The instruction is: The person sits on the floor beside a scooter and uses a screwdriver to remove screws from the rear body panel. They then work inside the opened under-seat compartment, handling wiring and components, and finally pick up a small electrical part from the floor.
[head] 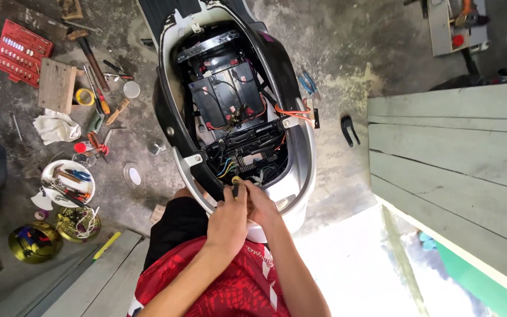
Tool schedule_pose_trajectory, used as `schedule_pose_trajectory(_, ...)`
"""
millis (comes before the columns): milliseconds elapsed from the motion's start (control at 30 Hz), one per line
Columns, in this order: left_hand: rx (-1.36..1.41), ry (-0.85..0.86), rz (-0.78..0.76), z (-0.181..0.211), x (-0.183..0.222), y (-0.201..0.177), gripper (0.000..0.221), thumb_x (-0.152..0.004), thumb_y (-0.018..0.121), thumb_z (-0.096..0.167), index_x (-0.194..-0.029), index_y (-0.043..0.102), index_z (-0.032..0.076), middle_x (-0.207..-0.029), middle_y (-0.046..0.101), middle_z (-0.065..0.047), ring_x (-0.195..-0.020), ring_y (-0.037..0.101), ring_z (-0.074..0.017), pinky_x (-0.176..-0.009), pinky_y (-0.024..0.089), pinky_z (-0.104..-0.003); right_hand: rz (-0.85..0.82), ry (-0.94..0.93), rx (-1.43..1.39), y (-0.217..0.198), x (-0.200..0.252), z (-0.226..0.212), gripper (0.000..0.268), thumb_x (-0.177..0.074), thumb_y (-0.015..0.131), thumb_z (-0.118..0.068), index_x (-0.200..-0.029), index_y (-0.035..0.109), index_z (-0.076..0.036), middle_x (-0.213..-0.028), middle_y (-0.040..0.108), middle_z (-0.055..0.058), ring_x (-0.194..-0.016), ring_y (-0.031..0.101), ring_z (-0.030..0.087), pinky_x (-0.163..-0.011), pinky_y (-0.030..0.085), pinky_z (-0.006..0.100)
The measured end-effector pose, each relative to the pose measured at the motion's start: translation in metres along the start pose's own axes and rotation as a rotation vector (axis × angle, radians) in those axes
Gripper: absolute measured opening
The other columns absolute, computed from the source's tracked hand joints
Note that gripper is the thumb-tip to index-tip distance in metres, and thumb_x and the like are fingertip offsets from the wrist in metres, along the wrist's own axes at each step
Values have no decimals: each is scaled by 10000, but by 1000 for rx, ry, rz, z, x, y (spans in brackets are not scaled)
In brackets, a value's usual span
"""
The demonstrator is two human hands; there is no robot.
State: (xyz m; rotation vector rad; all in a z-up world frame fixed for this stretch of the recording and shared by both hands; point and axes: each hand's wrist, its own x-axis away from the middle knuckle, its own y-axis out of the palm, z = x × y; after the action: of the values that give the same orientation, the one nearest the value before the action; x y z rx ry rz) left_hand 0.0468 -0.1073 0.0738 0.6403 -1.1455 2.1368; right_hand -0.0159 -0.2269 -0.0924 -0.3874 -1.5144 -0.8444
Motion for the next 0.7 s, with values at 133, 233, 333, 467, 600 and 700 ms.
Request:
schedule_pose_trajectory(133, -401, 199, 236, -16, 9, 35, 612, -780, 664, 75, -1362, 504, -27, -1250, 620, -284, -935, 735, -329, -691, 616, -319, -77, -30, -22, 7, 1, 3, 226, -995, 611, -293, -969, 708, -92, -920, 728, 54, -809, 672, 184, -735, 577, 333)
schedule_pose_trajectory(233, -614, 212, 357, -11, 14, 41, 536, -833, 640, 78, -1336, 539, -77, -1222, 644, -254, -898, 735, -239, -663, 604, -254, -121, -87, -67, 10, 8, 4, 212, -996, 597, -253, -977, 706, -71, -946, 745, 82, -846, 690, 200, -771, 585, 333)
schedule_pose_trajectory(333, -875, 188, 433, -16, 12, 52, 527, -816, 650, 75, -1305, 581, -108, -1161, 675, -174, -884, 705, -163, -698, 581, -201, -102, -68, -78, -1, 1, 6, 196, -1004, 598, -237, -979, 699, -71, -958, 752, 79, -857, 699, 193, -775, 590, 322)
schedule_pose_trajectory(467, -680, 78, 325, -35, 4, 79, 311, -1018, 568, 245, -1078, 627, -54, -779, 671, -61, -674, 678, -160, -519, 544, -261, -193, -10, -68, -13, 7, 6, 252, -1012, 604, -255, -1004, 726, -35, -977, 786, 64, -638, 612, 102, -605, 546, 244)
schedule_pose_trajectory(600, -450, 115, 316, -36, 6, 78, 485, -1100, 485, 454, -798, 613, 96, -659, 636, -39, -549, 665, -214, -470, 542, -332, -83, 25, 106, -4, 29, -5, 340, -990, 585, -350, -1008, 748, -53, -827, 692, -11, -564, 576, 85, -532, 511, 235)
schedule_pose_trajectory(700, -350, -5, 303, -14, 20, 45, 508, -981, 553, 533, -958, 604, 28, -677, 637, -37, -557, 684, -194, -463, 562, -310, -175, -37, 152, -23, 3, -5, 252, -980, 638, -336, -957, 757, -114, -757, 666, -56, -516, 535, 60, -444, 447, 216)
